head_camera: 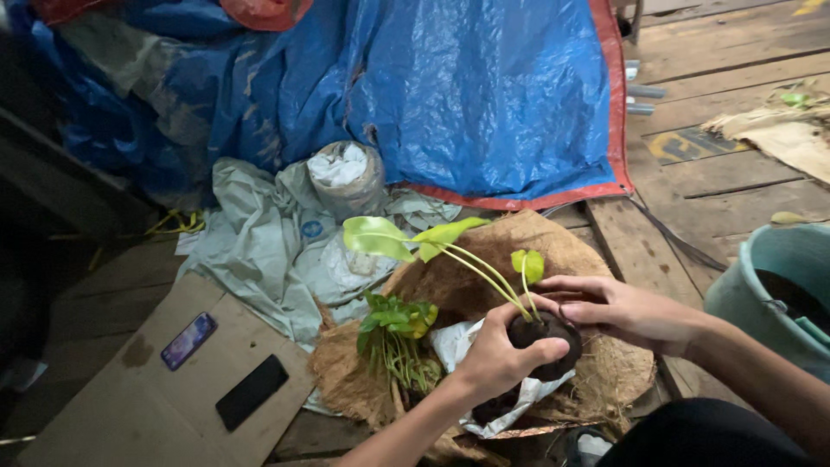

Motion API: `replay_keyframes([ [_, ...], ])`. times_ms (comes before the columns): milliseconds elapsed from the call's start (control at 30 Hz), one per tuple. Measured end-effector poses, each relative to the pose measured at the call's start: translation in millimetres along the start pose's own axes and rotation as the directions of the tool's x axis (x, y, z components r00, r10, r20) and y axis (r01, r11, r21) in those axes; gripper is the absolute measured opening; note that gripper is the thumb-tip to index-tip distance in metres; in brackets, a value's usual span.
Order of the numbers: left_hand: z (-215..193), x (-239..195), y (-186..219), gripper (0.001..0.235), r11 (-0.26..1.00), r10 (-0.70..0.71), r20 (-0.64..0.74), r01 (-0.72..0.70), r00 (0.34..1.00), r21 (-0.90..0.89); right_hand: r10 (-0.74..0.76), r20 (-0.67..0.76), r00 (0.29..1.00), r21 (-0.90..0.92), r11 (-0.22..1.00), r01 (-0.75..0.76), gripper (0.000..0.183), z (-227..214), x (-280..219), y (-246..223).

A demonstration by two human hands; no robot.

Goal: The person holds a small plant with a soil root ball and repeatedly packs additional soil around the roots using both hands. The person is sitting on a wooden floor with a burlap sack and a blue tarp in the background.

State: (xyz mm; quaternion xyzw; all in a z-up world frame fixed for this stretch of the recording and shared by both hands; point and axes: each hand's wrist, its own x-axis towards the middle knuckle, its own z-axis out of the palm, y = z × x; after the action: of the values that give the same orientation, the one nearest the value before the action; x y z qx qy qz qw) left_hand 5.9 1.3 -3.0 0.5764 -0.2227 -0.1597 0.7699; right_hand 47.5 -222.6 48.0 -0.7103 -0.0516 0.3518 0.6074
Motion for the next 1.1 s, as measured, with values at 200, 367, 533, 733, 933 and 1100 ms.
replay_keyframes([
  [200, -4.0, 7.2, -8.5, 0.046, 0.998, -0.025, 0.117, 0.018, 0.993, 0.065, 0.079, -0.007, 0.997, 0.145, 0.986, -0.077, 0.081, -8.1, 3.1, 28.2],
  [367, -5.6, 14.4, -13.7, 0.042, 0.980, 0.107, 0.207, -0.138, 0.973, 0.142, 0.088, 0.019, 0.996, 0.122, 0.988, -0.090, 0.075, -10.1, 2.5, 39.6],
  [533, -8.8, 14.5, -14.7, 0.044, 0.997, -0.045, 0.222, 0.030, 0.974, 0.073, 0.215, -0.043, 0.976, 0.093, 0.973, -0.210, 0.070, 0.1, -1.4, 35.9],
  [733, -15.2, 12.6, -19.9, 0.046, 1.000, -0.004, 0.253, -0.002, 0.967, 0.024, 0.229, -0.131, 0.965, -0.144, 0.958, -0.247, 0.065, 6.6, -7.1, 31.4],
  [933, -16.9, 15.3, -26.4, 0.044, 0.999, 0.005, 0.216, 0.006, 0.976, -0.052, 0.324, -0.234, 0.917, -0.102, 0.929, -0.355, 0.068, 16.3, -13.0, 27.5],
  [1100, -14.2, 19.2, -29.5, 0.042, 0.996, -0.032, 0.154, 0.044, 0.987, -0.078, 0.322, -0.212, 0.923, -0.156, 0.921, -0.357, 0.074, 14.3, -14.6, 19.1],
])
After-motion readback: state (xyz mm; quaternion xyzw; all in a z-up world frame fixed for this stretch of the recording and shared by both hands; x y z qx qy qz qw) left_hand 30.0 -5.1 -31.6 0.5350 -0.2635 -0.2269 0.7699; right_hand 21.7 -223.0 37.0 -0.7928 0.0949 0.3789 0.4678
